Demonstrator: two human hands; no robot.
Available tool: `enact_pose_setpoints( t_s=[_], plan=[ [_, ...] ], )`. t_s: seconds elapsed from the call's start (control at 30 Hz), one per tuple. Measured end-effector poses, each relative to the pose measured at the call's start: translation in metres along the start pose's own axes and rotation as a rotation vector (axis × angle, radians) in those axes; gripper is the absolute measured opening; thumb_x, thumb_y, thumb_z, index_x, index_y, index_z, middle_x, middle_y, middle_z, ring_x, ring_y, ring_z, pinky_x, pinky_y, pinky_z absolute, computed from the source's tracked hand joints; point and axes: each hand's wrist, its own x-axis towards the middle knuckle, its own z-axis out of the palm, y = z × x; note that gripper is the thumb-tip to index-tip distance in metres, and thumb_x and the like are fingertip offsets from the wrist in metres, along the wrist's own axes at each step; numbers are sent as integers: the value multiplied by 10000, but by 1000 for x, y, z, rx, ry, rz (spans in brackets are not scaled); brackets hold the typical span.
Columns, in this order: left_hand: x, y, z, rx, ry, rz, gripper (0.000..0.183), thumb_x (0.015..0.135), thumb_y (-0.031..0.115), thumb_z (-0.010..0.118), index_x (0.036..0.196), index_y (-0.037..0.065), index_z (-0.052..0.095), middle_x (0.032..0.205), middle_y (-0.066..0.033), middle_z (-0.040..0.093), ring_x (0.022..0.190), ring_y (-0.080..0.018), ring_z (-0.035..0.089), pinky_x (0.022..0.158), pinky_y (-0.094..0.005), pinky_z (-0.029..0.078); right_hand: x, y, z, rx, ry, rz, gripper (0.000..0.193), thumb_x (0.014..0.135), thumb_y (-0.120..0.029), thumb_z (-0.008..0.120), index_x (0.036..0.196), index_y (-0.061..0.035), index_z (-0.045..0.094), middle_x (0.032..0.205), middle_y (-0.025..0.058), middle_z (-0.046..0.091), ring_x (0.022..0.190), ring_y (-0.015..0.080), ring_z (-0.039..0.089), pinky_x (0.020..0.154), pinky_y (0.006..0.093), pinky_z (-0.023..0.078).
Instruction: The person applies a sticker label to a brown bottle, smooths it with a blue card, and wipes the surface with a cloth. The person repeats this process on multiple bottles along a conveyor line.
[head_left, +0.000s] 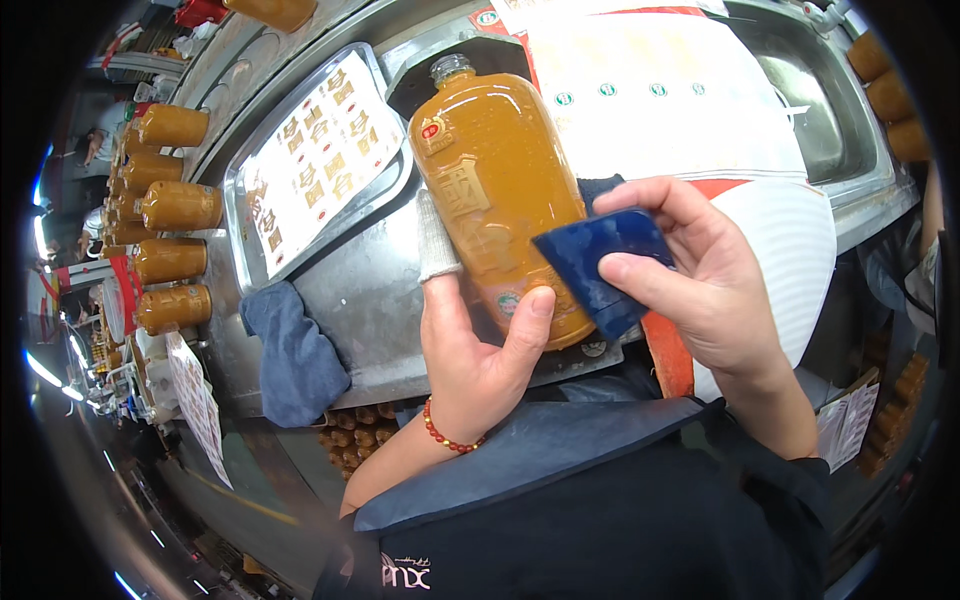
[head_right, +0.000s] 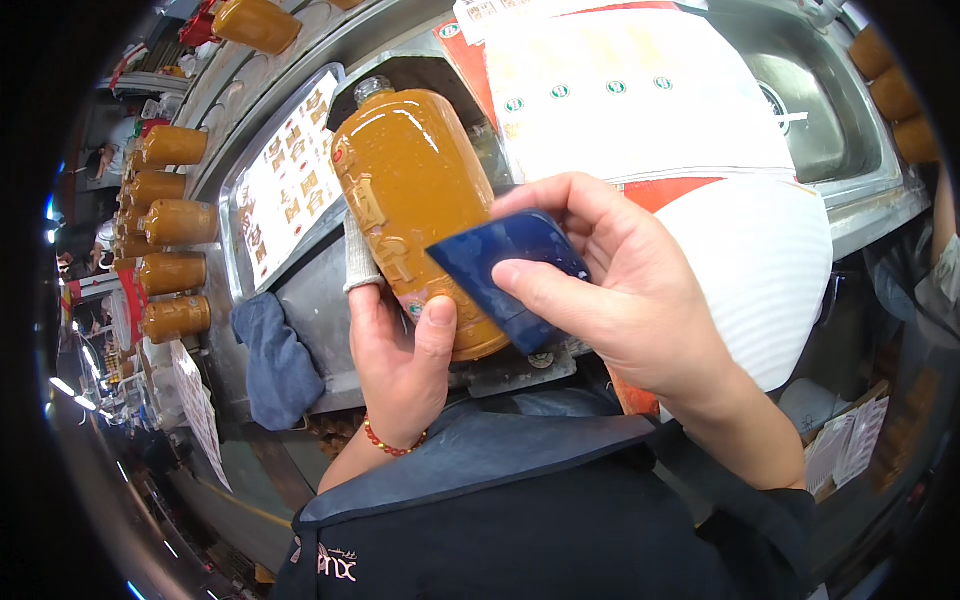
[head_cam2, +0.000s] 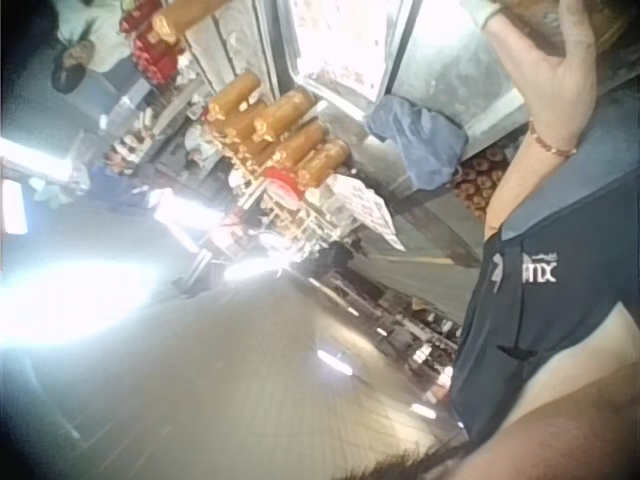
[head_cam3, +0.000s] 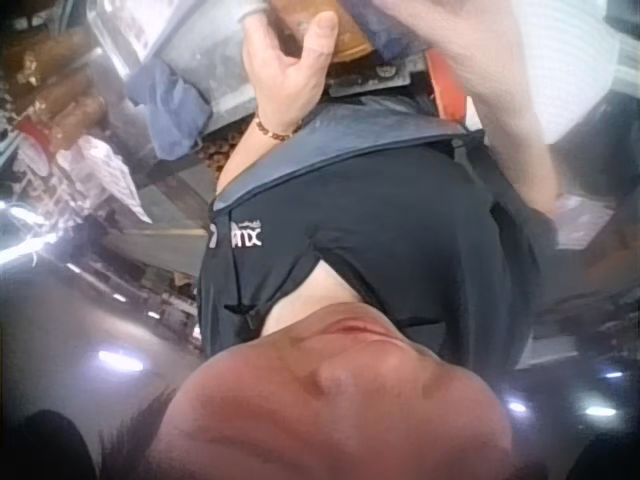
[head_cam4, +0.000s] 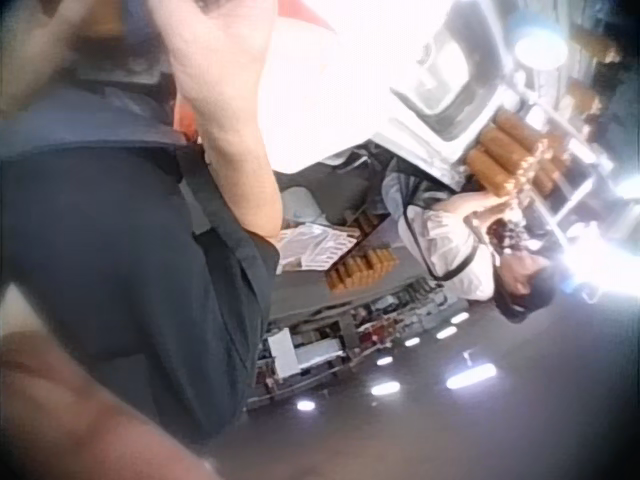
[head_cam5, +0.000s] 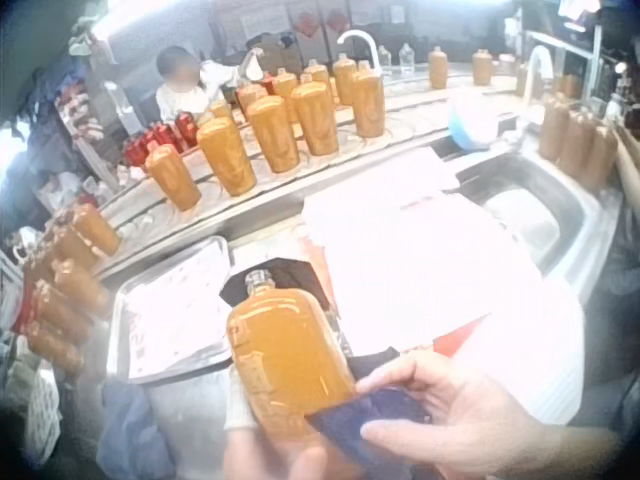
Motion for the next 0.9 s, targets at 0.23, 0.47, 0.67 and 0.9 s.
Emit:
enact_pose_setpoints(
  t_s=[0.23,0.47,0.67,0.9],
  plan=[
    [0,-3,1,-11,22,-2,735,1016,184,646,1559,-88,230,1486,-154,466,1353,-223,486,1160,-378,361,-1,13,-33,-90,146,-32,229,925,-15,729,1140,20,660,1029,66,716,924,102,682,843,237,567],
    [-1,-10,-9,1,-30,10,1003,924,327,778,1586,-99,156,1553,-184,395,1442,-252,399,1193,-394,319,-3,12,-34,-210,138,-43,225,929,-32,728,1132,35,658,984,65,698,938,73,660,820,213,562],
    [12,11,-15,715,-68,300,1358,623,492,974,1578,-82,199,1614,-336,238,1490,-494,303,1208,-521,282,7,19,-54,-368,205,-64,210,956,-73,710,1129,35,663,988,34,687,876,62,625,797,212,534],
    [12,-18,-32,369,-182,234,1253,637,327,999,1565,-60,252,1467,-221,518,1361,-352,539,1147,-444,398,4,15,-49,-39,-17,38,226,1084,-193,563,1080,-1,681,943,8,683,833,39,617,751,180,512]
  ],
)
